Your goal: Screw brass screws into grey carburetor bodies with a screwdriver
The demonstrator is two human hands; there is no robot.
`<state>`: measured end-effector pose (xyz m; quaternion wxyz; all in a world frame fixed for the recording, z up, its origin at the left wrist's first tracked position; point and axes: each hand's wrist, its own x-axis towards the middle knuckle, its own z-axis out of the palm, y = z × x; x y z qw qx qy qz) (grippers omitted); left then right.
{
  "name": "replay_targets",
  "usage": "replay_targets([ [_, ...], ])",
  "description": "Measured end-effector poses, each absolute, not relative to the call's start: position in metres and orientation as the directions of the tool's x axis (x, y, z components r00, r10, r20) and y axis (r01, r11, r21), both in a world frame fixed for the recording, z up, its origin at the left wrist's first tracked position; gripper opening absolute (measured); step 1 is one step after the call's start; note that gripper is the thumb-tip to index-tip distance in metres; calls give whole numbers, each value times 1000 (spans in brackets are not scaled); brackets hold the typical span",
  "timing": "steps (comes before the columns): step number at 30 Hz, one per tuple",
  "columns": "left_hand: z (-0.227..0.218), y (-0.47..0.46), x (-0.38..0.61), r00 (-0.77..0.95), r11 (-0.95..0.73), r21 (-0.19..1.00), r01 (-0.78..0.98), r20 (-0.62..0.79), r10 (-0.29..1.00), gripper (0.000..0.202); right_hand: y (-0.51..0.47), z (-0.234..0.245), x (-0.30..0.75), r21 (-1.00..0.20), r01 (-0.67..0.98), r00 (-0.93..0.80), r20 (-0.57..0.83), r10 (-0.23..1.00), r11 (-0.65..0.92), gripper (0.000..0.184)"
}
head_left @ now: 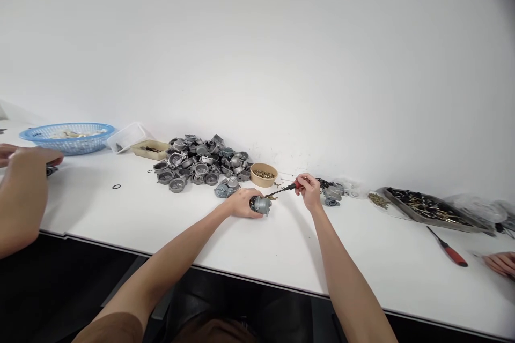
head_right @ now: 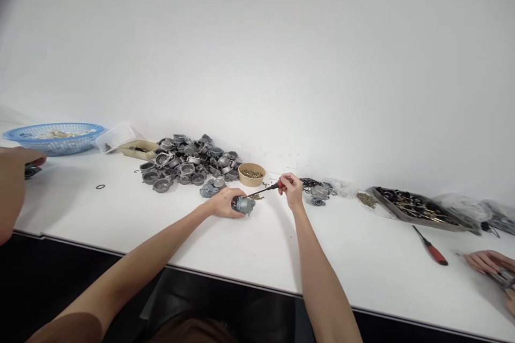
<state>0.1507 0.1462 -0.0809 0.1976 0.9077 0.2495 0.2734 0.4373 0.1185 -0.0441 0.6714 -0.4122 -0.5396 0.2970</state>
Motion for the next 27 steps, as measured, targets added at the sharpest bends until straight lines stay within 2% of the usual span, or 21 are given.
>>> replay_targets([
  [7, -81, 146, 152, 728, -796, 495, 349, 392, 563, 63, 119, -45, 435, -864, 106, 217, 502, 837, 491, 25],
  [21, -77, 143, 152, 733, -791, 498, 355, 377, 566, 64, 119, -45, 432, -865, 81, 218, 500, 838, 496, 26],
  [27, -83, 145, 156, 668, -766, 475, 432, 402, 626, 62, 119, -44, 432, -835, 167, 215, 550, 807, 524, 29],
])
